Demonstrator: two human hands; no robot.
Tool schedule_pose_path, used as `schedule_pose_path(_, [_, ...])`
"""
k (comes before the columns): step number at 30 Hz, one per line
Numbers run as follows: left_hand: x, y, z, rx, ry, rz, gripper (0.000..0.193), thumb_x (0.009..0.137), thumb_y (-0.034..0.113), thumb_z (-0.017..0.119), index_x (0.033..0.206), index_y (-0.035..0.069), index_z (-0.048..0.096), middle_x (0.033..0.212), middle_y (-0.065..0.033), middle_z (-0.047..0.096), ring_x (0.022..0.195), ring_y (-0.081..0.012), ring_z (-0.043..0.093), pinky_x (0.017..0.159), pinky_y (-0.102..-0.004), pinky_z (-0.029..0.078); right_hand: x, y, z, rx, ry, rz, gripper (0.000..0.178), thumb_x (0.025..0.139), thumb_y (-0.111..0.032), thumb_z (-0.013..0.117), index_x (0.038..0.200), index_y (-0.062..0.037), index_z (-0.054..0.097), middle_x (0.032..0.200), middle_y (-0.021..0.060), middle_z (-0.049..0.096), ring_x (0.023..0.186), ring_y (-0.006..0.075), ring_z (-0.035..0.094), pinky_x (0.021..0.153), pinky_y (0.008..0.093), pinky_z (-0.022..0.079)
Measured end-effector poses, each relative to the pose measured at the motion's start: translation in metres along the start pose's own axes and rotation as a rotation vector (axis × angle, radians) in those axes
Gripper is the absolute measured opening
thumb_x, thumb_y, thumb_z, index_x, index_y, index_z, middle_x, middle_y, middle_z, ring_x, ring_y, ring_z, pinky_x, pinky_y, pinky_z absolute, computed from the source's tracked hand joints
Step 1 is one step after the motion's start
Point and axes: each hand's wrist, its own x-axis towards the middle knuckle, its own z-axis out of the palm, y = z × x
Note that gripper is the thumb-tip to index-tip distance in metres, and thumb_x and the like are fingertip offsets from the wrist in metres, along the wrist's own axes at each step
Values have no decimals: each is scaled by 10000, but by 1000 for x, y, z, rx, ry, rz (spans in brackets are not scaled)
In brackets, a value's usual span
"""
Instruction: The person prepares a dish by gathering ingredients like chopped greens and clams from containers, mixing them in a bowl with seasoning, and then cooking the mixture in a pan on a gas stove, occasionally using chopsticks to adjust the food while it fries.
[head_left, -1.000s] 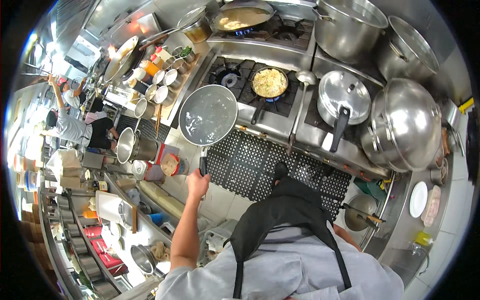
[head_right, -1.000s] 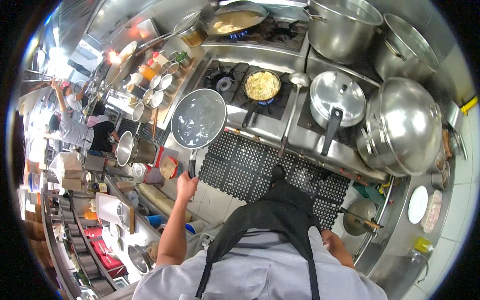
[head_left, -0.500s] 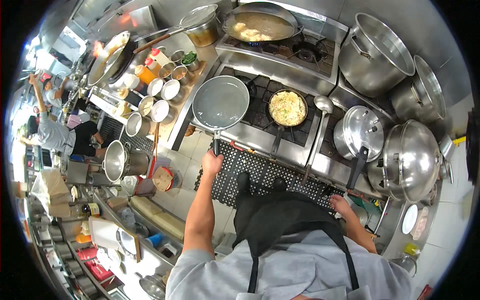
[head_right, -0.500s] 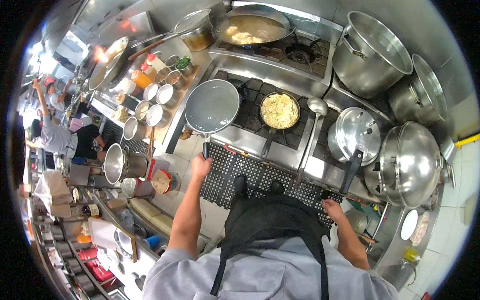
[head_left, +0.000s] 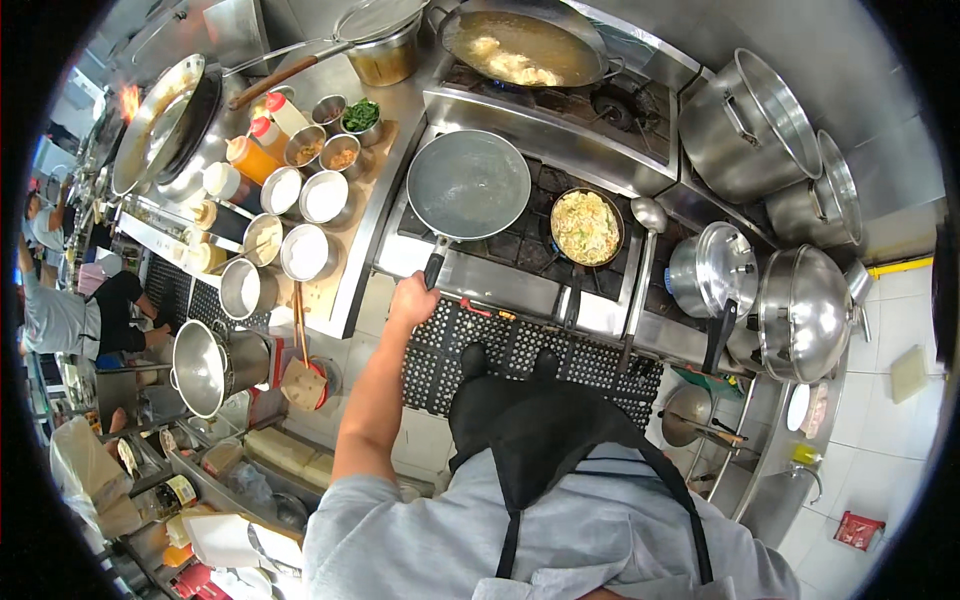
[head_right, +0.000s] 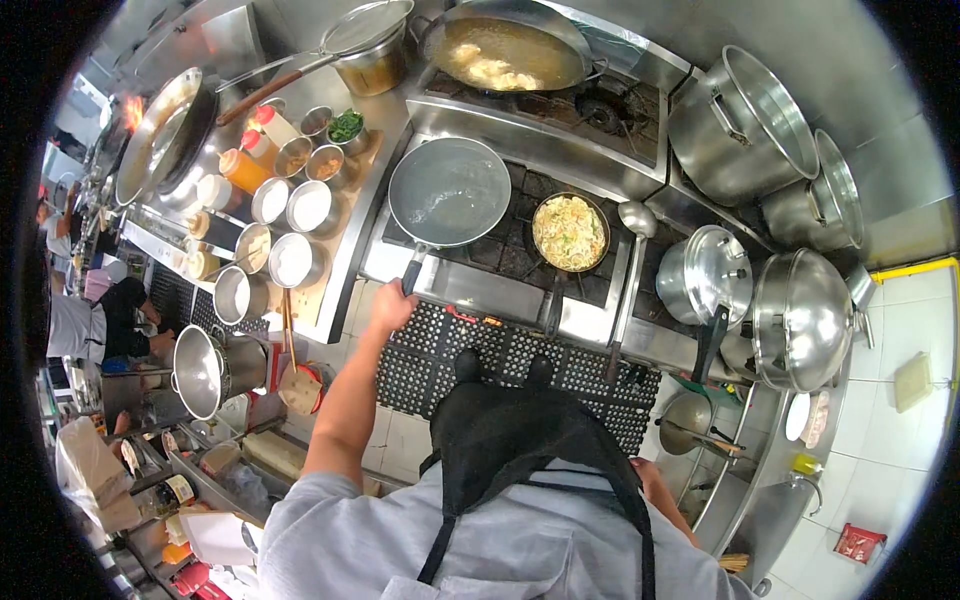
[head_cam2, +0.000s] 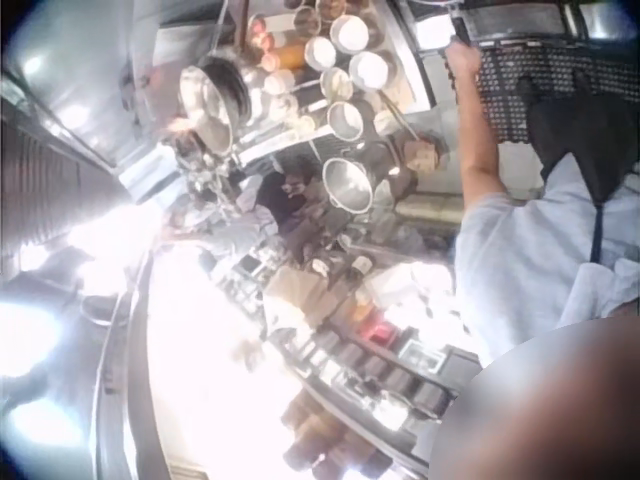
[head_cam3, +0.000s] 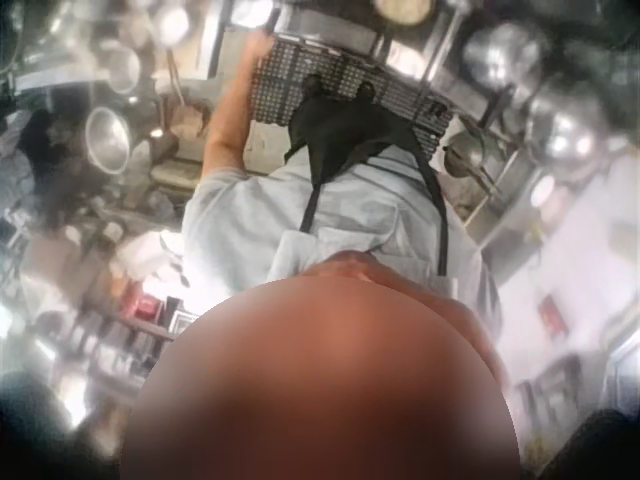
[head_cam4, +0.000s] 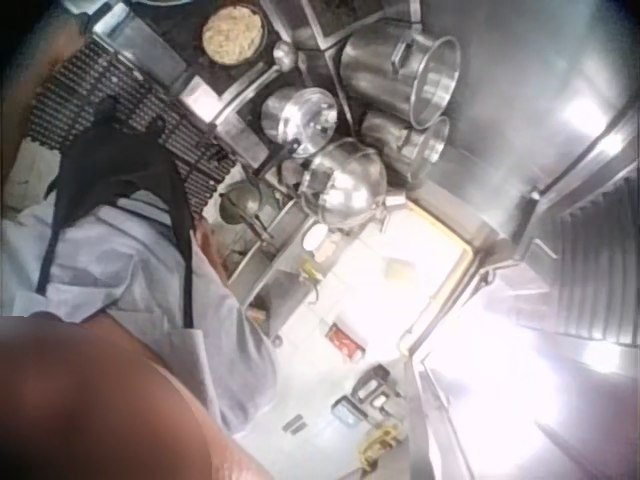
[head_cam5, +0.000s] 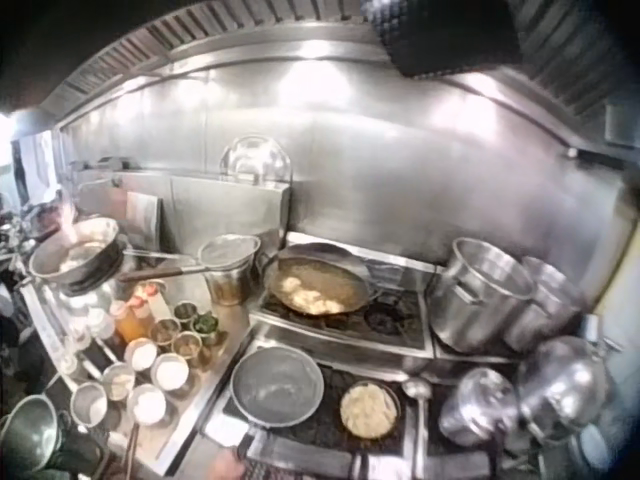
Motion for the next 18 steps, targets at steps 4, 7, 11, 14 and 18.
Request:
schedule_pose_path(4, [7, 5, -22, 122, 4, 36, 345, 727, 240, 621, 899, -58, 593, 893, -304, 632, 892, -441, 617, 821, -482, 486, -19, -73, 50, -204, 28, -170, 196, 889, -183, 554, 965, -47, 672, 896, 53, 673, 820, 182, 618, 724, 325, 476])
schedule_pose_path(7, [5, -4, -29, 136, -12, 47, 352, 734, 245, 620, 907, -61, 594, 889, -308, 631, 887, -438, 622, 820, -480, 492, -102, -217, 59, -383, 7, -242, 192, 866, -163, 565, 965, -27, 658, 979, 59, 670, 867, 193, 617, 745, 313, 484])
schedule_pose_path(11, [11, -12, -27, 115, -54, 111, 407, 755, 302, 633, 939, -59, 600, 890, -302, 636, 902, -432, 622, 825, -472, 490, -87, -228, 57, -347, 4, -276, 207, 833, -142, 585, 975, -5, 644, 1006, 65, 651, 898, 200, 612, 764, 309, 496])
schedule_pose_path(14, [10, -24, -31, -101, -42, 110, 515, 767, 362, 678, 1049, -60, 592, 864, -264, 652, 831, -398, 647, 754, -443, 504, -84, -244, 57, -422, -42, -471, 230, 821, -140, 601, 995, 7, 636, 974, 81, 639, 855, 222, 610, 717, 329, 506])
schedule_pose_path(18, [5, -87, -11, -1109, -54, -343, 520, 906, 446, 529, 1192, 11, 549, 800, -65, 626, 662, -160, 602, 531, -287, 456, -110, -292, 67, -382, -53, -317, 234, 863, -142, 563, 1023, 17, 626, 966, 89, 644, 786, 206, 620, 664, 314, 499])
